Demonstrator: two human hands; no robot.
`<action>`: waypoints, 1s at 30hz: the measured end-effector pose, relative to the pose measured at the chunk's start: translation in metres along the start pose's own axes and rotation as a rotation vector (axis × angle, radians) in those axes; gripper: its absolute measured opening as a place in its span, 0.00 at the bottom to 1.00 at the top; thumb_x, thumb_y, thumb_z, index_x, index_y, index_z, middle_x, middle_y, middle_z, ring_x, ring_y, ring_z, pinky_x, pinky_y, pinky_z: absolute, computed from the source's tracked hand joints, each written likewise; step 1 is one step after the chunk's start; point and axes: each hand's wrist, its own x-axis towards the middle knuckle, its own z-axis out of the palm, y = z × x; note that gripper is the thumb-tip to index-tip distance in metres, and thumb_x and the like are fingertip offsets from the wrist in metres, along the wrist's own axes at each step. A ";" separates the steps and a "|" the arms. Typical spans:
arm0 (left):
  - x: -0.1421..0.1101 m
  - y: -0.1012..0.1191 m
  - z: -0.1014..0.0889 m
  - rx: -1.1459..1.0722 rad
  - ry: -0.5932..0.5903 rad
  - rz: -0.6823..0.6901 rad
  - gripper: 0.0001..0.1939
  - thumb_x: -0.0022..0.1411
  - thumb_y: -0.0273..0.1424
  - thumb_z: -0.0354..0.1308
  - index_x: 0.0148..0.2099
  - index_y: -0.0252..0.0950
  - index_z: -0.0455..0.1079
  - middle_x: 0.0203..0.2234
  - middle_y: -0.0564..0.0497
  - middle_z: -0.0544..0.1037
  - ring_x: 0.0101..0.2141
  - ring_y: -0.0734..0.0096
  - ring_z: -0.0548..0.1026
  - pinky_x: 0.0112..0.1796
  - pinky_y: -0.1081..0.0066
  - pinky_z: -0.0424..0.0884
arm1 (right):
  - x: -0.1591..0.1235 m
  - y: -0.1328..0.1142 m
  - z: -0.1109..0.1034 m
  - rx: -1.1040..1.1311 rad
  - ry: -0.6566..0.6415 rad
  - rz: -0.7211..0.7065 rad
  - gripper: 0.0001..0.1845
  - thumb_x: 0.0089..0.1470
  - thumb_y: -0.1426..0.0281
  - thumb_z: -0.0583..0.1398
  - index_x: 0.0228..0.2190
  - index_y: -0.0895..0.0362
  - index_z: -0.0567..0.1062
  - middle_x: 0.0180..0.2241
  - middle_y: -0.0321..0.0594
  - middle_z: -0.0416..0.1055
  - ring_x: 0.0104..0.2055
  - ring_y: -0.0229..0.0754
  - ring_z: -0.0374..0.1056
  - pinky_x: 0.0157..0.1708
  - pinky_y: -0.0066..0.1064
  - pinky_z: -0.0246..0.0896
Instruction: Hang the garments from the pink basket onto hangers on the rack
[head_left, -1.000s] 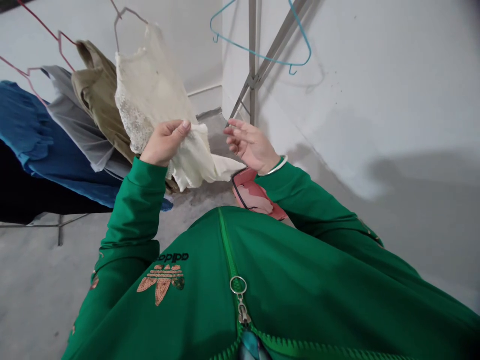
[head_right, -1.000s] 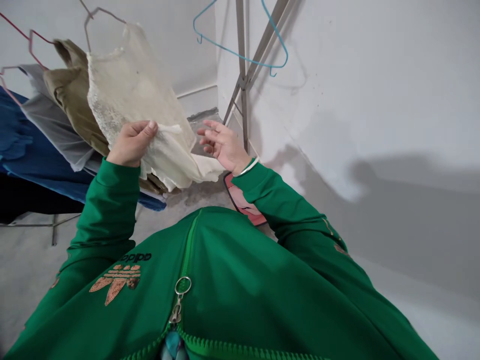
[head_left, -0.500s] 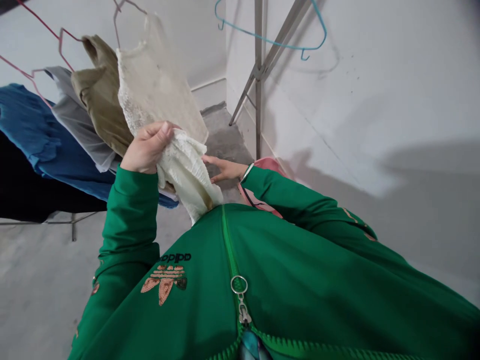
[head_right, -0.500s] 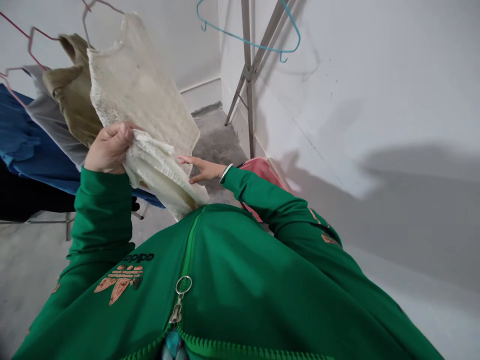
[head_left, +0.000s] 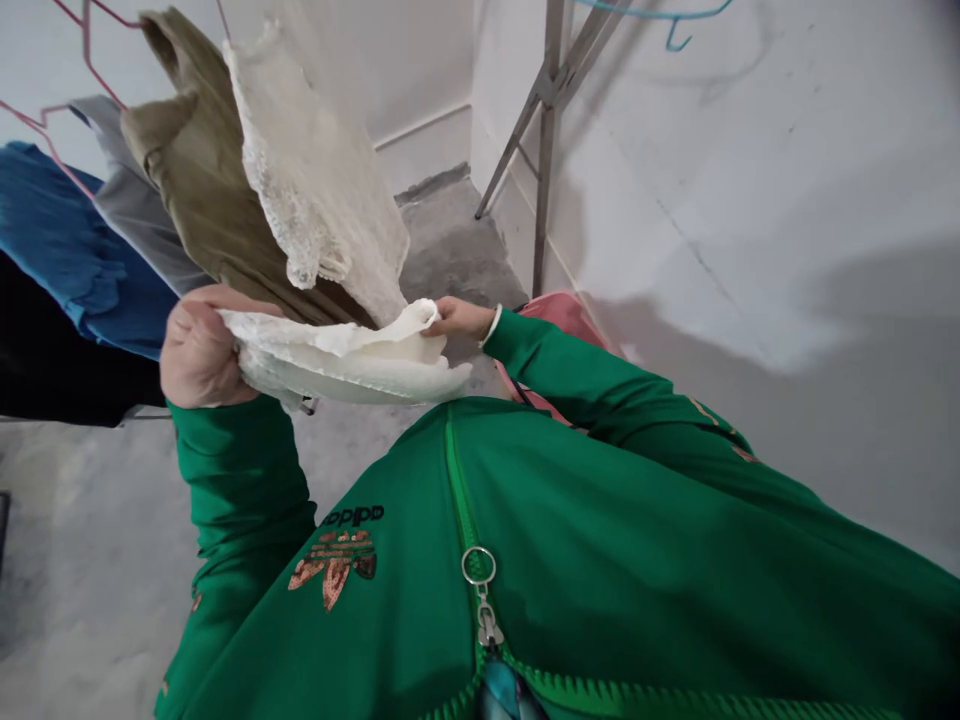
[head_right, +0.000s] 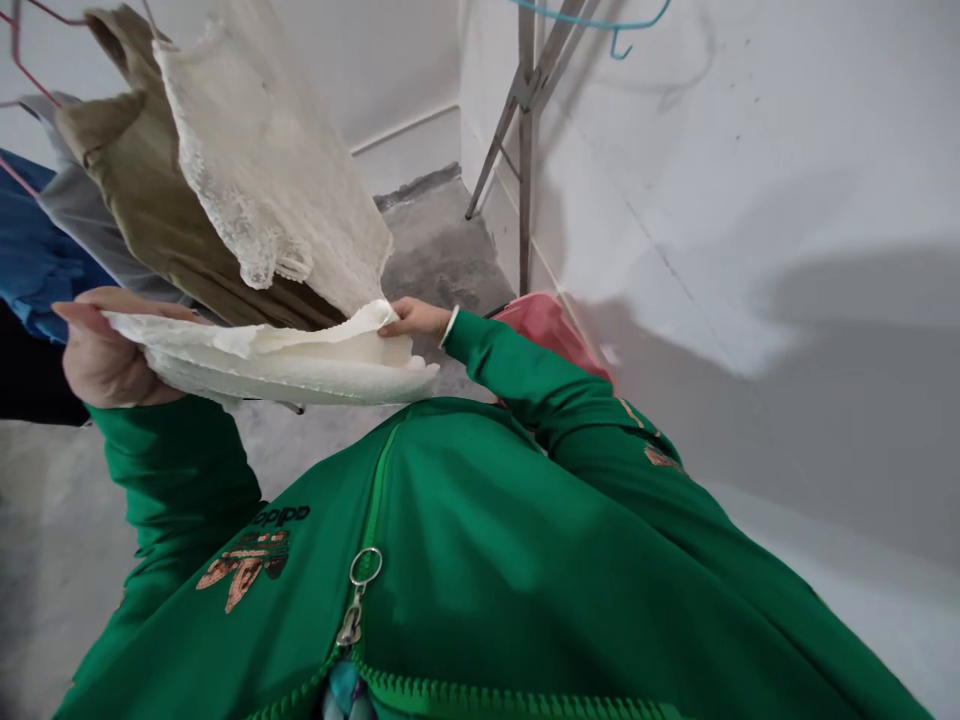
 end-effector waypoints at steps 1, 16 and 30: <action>-0.002 -0.001 -0.007 0.002 0.042 0.007 0.24 0.51 0.53 0.63 0.24 0.36 0.76 0.19 0.54 0.78 0.17 0.78 0.71 0.17 0.77 0.64 | -0.005 -0.003 -0.002 0.049 0.060 -0.043 0.23 0.32 0.60 0.71 0.28 0.62 0.76 0.28 0.38 0.75 0.30 0.36 0.69 0.33 0.28 0.67; -0.069 -0.105 -0.065 0.236 0.187 -0.322 0.34 0.41 0.53 0.69 0.45 0.35 0.74 0.18 0.58 0.66 0.18 0.81 0.60 0.19 0.77 0.52 | -0.066 -0.060 -0.012 -0.115 0.538 -0.371 0.22 0.42 0.49 0.67 0.24 0.56 0.76 0.23 0.33 0.69 0.24 0.32 0.63 0.23 0.25 0.58; -0.071 -0.127 -0.031 0.121 -0.161 -0.688 0.25 0.36 0.46 0.73 0.32 0.33 0.75 0.24 0.49 0.77 0.24 0.71 0.72 0.26 0.73 0.68 | -0.097 -0.075 -0.032 -0.323 0.610 -0.480 0.18 0.44 0.49 0.67 0.26 0.51 0.80 0.22 0.34 0.72 0.22 0.36 0.65 0.20 0.30 0.58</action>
